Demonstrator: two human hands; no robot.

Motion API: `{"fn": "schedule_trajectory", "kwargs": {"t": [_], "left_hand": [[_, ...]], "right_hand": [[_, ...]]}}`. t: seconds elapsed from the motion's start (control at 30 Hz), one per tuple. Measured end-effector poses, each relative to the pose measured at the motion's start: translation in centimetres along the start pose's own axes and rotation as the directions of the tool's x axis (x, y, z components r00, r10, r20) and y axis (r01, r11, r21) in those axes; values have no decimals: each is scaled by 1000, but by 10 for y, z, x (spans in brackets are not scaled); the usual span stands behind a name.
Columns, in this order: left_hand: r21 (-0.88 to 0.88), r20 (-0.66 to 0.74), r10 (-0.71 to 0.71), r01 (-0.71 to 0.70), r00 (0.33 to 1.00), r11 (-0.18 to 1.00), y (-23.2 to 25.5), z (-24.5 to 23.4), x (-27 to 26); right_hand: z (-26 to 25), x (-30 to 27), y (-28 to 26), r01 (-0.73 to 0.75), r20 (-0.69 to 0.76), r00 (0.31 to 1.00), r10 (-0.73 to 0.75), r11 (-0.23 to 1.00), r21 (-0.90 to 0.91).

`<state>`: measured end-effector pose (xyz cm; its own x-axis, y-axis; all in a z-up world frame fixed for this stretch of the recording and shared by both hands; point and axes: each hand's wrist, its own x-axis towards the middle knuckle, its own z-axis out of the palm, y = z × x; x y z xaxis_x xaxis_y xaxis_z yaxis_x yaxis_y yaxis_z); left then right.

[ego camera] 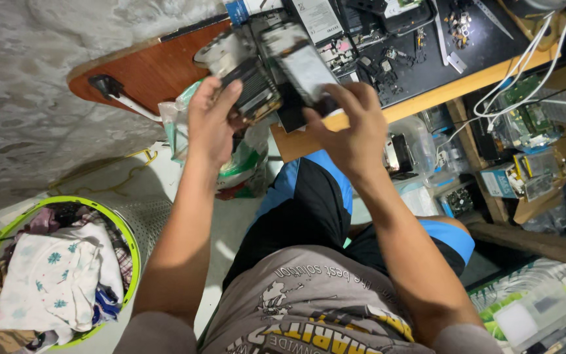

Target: The person sits on the floor and disassembles a mobile phone, removing the back cover and battery. They then peel off a protective film from a new battery and install it into the phone chassis using a metal tool to assist with alignment.

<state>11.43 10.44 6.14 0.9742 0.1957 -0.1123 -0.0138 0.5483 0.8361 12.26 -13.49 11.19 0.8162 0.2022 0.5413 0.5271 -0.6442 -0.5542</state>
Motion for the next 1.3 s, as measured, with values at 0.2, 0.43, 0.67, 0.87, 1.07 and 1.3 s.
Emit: {"fn": "schedule_trajectory", "kwargs": {"t": [0.2,0.43,0.67,0.87,1.07,1.3], "left_hand": [[-114,86,33,-23,996,993,23,19,-43],[164,227,98,-137,969,977,1,31,-59],[175,344,-194,140,919,975,-36,56,-72],[212,451,-402,342,797,916,-93,93,-81],[-33,619,-457,603,638,797,-184,106,-87],[-186,659,-547,817,516,545,-248,110,-73]], "right_hand": [[43,8,-13,88,107,993,-56,942,-322],[44,4,1,76,54,997,-63,954,-288],[-29,-56,52,-373,148,928,342,862,343],[-81,-150,64,-602,384,767,514,370,707],[-85,-204,87,-683,342,640,688,305,664],[-52,-237,124,-648,187,729,658,577,497]]}}
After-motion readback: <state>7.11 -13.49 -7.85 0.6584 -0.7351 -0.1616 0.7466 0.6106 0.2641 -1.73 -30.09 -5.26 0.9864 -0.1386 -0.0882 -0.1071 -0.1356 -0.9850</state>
